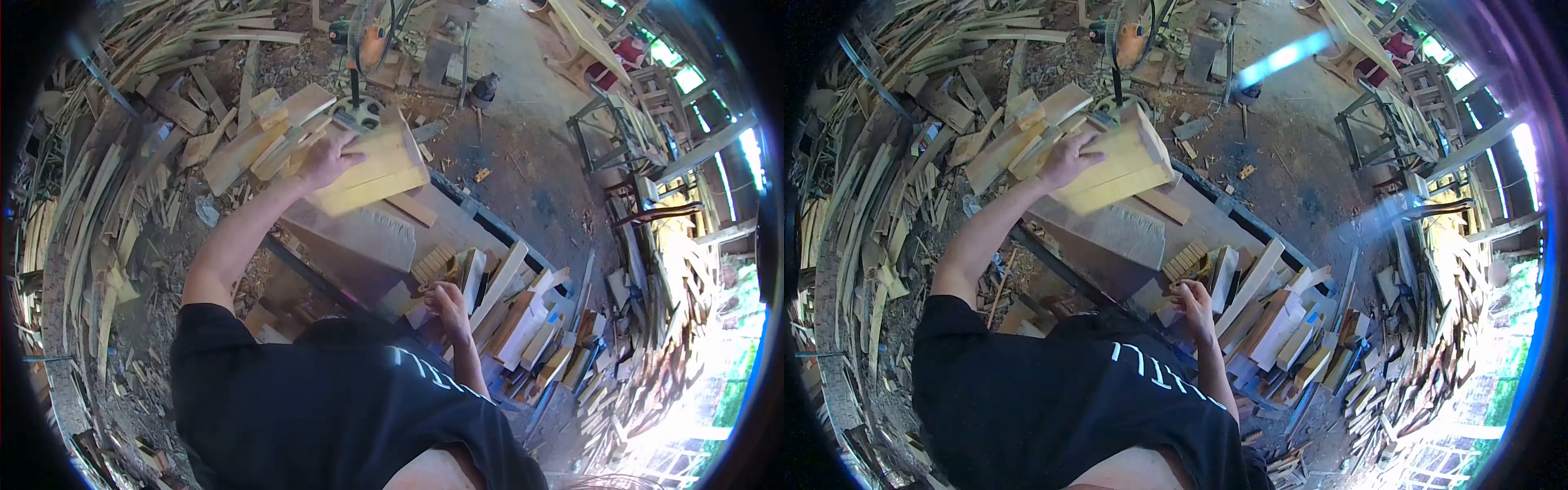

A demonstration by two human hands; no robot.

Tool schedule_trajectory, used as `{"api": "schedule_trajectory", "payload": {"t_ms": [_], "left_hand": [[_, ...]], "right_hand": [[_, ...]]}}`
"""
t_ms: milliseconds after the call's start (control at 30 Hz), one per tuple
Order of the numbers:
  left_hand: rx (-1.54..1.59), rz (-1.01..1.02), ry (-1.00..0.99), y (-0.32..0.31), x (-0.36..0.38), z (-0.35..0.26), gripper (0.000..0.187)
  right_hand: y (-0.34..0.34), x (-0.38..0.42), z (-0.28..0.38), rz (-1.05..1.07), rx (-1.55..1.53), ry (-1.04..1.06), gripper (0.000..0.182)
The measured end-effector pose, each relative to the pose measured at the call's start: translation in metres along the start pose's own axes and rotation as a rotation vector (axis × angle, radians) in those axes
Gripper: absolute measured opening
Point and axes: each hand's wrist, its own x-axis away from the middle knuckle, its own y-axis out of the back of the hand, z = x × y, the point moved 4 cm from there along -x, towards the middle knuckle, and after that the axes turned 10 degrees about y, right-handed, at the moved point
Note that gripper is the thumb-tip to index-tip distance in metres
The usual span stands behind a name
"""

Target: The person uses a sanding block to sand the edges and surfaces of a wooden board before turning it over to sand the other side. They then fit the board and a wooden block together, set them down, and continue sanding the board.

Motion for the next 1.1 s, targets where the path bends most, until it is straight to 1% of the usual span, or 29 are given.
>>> {"api": "schedule_trajectory", "payload": {"t_ms": [33,67,100,167,200,233,267,300,333,367,400,467,500,533,567,633,700,733,800,833,900,933,1000,1033,1100], "left_hand": [[0.169,0.016,0.168,0.006,-0.005,0.002,0.036],[0.295,0.036,0.234,0.012,-0.005,0.0,0.036],[0.29,0.035,0.232,0.012,-0.005,0.003,0.036],[0.563,-0.01,0.489,0.002,0.002,0.029,0.04],[0.66,-0.088,0.47,-0.011,0.007,0.043,0.041],[0.656,-0.089,0.475,-0.017,0.013,0.047,0.041],[0.814,-0.076,0.581,-0.026,0.023,0.054,0.04],[0.974,-0.066,0.69,-0.035,0.035,0.059,0.039],[0.972,-0.073,0.701,-0.041,0.046,0.06,0.039],[1.144,0.022,0.799,-0.052,0.057,0.061,0.042],[1.315,0.113,0.879,-0.058,0.064,0.056,0.045],[1.492,0.106,1.059,-0.062,0.086,0.032,0.046],[1.482,0.088,1.03,-0.06,0.095,0.026,0.046],[1.472,0.073,1.003,-0.06,0.103,0.024,0.046],[1.444,0.035,1.007,-0.061,0.113,0.023,0.045],[1.42,-0.022,1.001,-0.066,0.128,0.028,0.044],[1.322,-0.104,1.013,-0.072,0.141,0.039,0.039],[1.326,-0.125,1.005,-0.074,0.146,0.044,0.039],[1.193,-0.152,1.084,-0.077,0.161,0.056,0.034],[1.191,-0.167,1.083,-0.081,0.168,0.064,0.034],[1.164,-0.119,1.082,-0.085,0.18,0.071,0.032],[1.161,-0.127,1.084,-0.081,0.186,0.071,0.032],[1.264,0.007,0.914,-0.075,0.193,0.058,0.035],[1.264,0.001,0.917,-0.071,0.197,0.053,0.035],[1.238,0.058,0.893,-0.066,0.205,0.037,0.038]], "right_hand": [[-0.001,0.001,-0.002,-0.007,-0.033,-0.033,0.032],[-0.003,-0.002,-0.004,-0.006,-0.038,-0.028,0.032],[-0.007,-0.003,-0.004,0.003,-0.035,-0.035,0.033],[-0.015,-0.004,-0.008,0.022,-0.027,-0.055,0.035],[-0.02,-0.005,-0.007,0.025,-0.03,-0.058,0.035],[-0.028,-0.007,-0.002,0.055,-0.068,-0.066,0.039],[-0.038,-0.008,0.003,0.087,-0.106,-0.077,0.043],[-0.047,-0.011,0.01,0.093,-0.106,-0.085,0.043],[-0.058,-0.014,0.02,0.126,-0.206,-0.072,0.046],[-0.066,-0.016,0.026,0.162,-0.304,-0.056,0.05],[-0.07,-0.024,0.023,0.205,-0.312,-0.036,0.058],[-0.084,-0.034,0.03,0.239,-0.307,-0.003,0.061],[-0.089,-0.037,0.032,0.243,-0.307,0.018,0.063],[-0.087,-0.046,0.016,0.301,-0.31,-0.054,0.066],[-0.089,-0.052,0.004,0.328,-0.306,-0.044,0.066],[-0.092,-0.055,-0.012,0.357,-0.22,-0.115,0.062],[-0.098,-0.046,-0.013,0.307,-0.184,-0.089,0.049],[-0.1,-0.043,-0.015,0.276,-0.183,-0.119,0.046],[-0.101,-0.041,-0.018,0.315,-0.191,-0.14,0.046],[-0.102,-0.039,-0.022,0.332,-0.208,-0.166,0.046],[-0.103,-0.039,-0.024,0.341,-0.223,-0.193,0.049],[-0.102,-0.038,-0.024,0.332,-0.224,-0.217,0.05],[-0.101,-0.039,-0.024,0.329,-0.226,-0.243,0.052],[-0.101,-0.041,-0.024,0.342,-0.248,-0.249,0.054],[-0.101,-0.043,-0.015,0.355,-0.269,-0.261,0.055]]}}
